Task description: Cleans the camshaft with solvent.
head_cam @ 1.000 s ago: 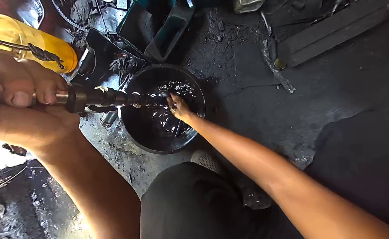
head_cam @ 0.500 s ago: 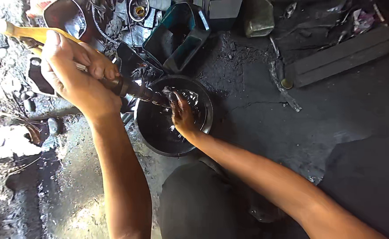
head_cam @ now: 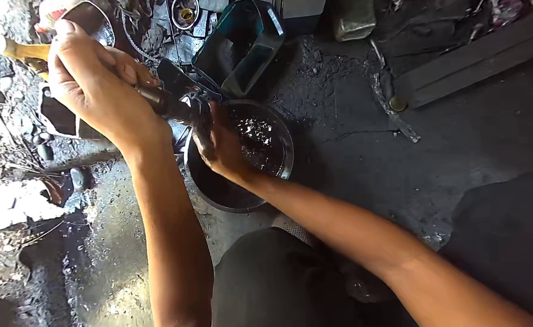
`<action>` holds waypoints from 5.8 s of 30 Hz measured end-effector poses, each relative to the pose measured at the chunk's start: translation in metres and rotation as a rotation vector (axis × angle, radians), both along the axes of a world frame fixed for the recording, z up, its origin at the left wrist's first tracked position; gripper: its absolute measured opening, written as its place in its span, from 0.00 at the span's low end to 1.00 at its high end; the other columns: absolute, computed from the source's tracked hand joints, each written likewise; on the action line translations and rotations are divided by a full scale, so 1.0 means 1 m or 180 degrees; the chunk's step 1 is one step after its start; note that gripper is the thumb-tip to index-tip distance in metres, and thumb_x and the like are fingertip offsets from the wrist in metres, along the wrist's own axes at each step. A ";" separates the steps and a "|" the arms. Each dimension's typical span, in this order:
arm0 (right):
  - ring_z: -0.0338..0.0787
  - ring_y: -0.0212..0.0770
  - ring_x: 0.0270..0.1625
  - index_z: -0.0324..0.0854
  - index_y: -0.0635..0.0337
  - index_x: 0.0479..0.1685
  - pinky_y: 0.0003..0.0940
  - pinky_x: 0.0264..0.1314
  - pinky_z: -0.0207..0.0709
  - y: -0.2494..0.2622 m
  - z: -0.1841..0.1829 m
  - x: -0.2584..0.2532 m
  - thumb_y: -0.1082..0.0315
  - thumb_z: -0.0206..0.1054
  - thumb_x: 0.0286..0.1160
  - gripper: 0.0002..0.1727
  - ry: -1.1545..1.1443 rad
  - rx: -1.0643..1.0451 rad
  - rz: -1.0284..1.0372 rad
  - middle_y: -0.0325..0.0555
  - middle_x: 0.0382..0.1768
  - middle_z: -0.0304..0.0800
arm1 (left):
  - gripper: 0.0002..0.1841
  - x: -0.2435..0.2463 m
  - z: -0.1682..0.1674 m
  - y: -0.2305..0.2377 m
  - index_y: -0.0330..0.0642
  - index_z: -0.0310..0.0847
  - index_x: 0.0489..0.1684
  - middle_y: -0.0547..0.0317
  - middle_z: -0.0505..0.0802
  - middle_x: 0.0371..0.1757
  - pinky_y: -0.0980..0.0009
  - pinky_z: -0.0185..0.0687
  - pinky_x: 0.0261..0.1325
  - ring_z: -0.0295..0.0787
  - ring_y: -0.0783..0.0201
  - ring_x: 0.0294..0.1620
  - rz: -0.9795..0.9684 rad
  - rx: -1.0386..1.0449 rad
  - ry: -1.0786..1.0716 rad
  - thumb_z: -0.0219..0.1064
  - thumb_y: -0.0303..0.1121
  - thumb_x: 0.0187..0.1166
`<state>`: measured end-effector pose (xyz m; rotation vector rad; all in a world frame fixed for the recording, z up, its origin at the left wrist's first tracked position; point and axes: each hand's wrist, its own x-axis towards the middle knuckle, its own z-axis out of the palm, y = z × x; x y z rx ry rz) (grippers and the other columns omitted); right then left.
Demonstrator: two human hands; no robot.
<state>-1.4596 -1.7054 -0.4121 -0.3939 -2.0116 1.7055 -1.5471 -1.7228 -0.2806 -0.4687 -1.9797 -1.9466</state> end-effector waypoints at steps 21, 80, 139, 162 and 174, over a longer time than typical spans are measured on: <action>0.90 0.38 0.63 0.74 0.74 0.74 0.35 0.71 0.83 0.028 -0.024 -0.002 0.63 0.84 0.59 0.41 0.0836 -0.1315 0.0725 0.59 0.61 0.89 | 0.22 -0.003 -0.011 -0.023 0.49 0.61 0.19 0.66 0.70 0.11 0.70 0.74 0.17 0.69 0.66 0.11 -0.0658 0.0193 0.0296 0.32 0.27 0.89; 0.93 0.56 0.49 0.89 0.68 0.46 0.59 0.57 0.81 0.003 -0.113 -0.019 0.59 0.50 0.92 0.24 -0.0894 -0.0729 0.0127 0.60 0.40 0.93 | 0.14 0.015 -0.036 -0.108 0.41 0.70 0.32 0.59 0.79 0.22 0.66 0.85 0.39 0.82 0.63 0.27 0.0888 -0.0018 -0.0570 0.41 0.25 0.88; 0.82 0.32 0.30 0.83 0.67 0.37 0.29 0.35 0.81 0.105 -0.034 -0.063 0.65 0.50 0.94 0.20 0.0340 -0.1882 0.0674 0.43 0.28 0.81 | 0.10 0.009 -0.053 -0.172 0.52 0.67 0.16 0.69 0.75 0.15 0.67 0.78 0.40 0.78 0.67 0.22 -0.1223 -0.0401 -0.0079 0.52 0.29 0.69; 0.79 0.61 0.78 0.66 0.72 0.81 0.57 0.79 0.71 0.073 -0.132 0.017 0.69 0.63 0.83 0.29 -0.2960 -0.0046 0.0907 0.68 0.74 0.79 | 0.15 0.019 -0.053 -0.176 0.54 0.65 0.10 0.70 0.75 0.12 0.69 0.80 0.37 0.79 0.69 0.19 -0.1563 -0.0214 -0.0018 0.64 0.36 0.67; 0.85 0.52 0.47 0.82 0.70 0.41 0.56 0.54 0.75 0.073 -0.126 -0.021 0.57 0.58 0.90 0.21 -0.1719 -0.0368 0.1820 0.59 0.42 0.86 | 0.19 0.012 -0.048 -0.158 0.53 0.63 0.12 0.70 0.70 0.12 0.69 0.75 0.28 0.73 0.67 0.16 -0.2387 0.0022 0.0020 0.61 0.47 0.74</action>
